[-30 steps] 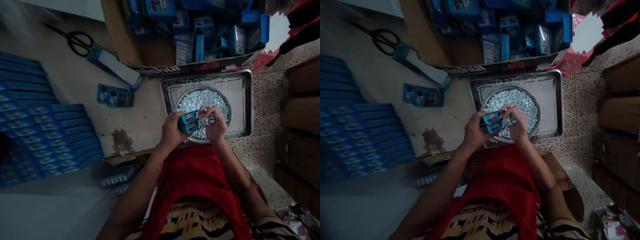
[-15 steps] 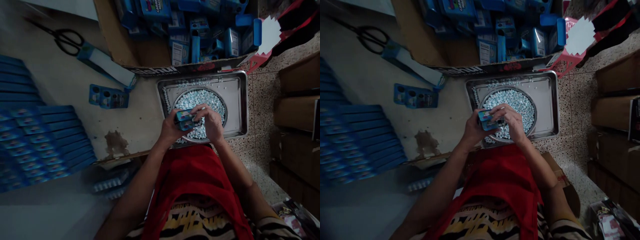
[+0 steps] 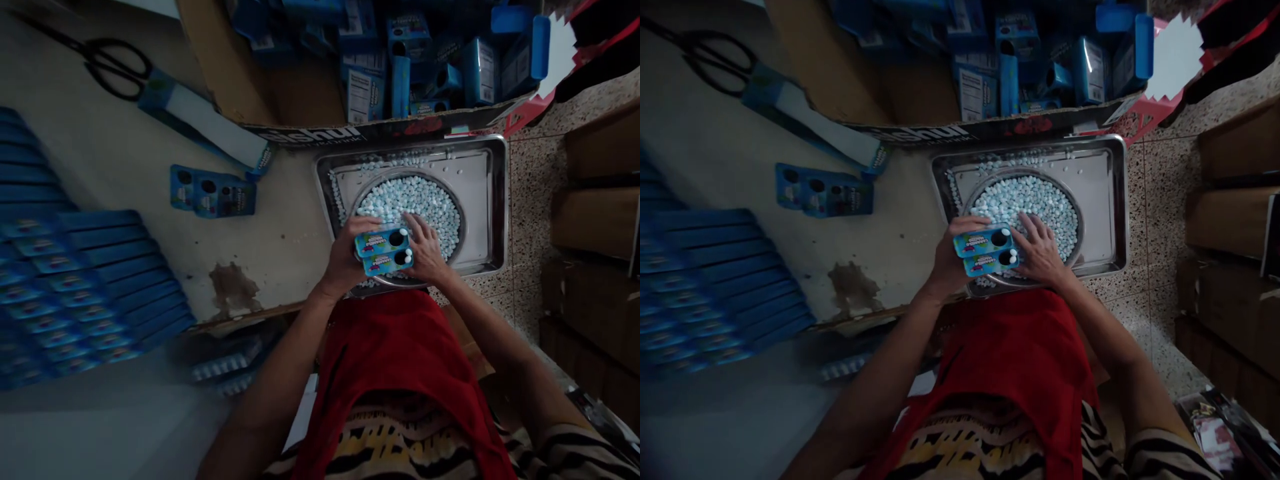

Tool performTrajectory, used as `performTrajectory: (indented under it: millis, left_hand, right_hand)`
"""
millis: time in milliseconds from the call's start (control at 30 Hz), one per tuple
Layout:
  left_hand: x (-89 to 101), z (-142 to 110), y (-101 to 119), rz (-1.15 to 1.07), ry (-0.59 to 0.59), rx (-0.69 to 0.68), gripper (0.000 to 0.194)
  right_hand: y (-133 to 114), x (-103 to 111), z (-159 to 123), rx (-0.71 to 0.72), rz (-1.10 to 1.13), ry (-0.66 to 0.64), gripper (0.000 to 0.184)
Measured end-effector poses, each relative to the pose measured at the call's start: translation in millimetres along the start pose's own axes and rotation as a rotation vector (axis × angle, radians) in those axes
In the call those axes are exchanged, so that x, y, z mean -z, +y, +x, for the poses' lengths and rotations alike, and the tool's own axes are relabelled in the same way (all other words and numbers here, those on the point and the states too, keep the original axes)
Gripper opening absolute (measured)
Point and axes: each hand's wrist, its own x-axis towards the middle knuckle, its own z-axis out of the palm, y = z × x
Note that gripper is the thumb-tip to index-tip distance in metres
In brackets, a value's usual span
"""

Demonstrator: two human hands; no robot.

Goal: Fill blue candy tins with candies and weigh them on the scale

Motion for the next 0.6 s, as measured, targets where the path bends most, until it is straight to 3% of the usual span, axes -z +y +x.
performTrajectory:
  millis: [100,233,333,433,500,600]
  left_hand:
    - [10.2,-7.9,3.2,0.025,0.01,0.063,0.062]
    - [19.3,-20.6,7.4,0.102,0.038,0.169,0.071]
    - [19.0,-24.5,10.9,0.172,0.012,0.184,0.066]
    - [13.5,-21.9,13.1,0.288,0.005,0.213,0.065]
    - [8.7,-18.2,14.2,0.354,-0.002,0.22,0.067]
    - [1.2,-11.9,16.0,0.406,-0.027,0.189,0.067]
  right_hand:
    - [2.0,-4.1,29.3,-0.033,-0.048,-0.013,0.066]
    - [12.0,-4.5,60.4,-0.246,0.161,0.149,0.044]
    - [6.3,5.4,64.5,-0.434,0.626,0.348,0.034]
    - [-18.1,30.0,54.7,-0.54,1.227,0.44,0.041]
    - [-40.3,50.0,47.4,-0.498,1.494,0.464,0.043]
    - [-69.8,72.2,42.2,-0.342,1.605,0.538,0.04]
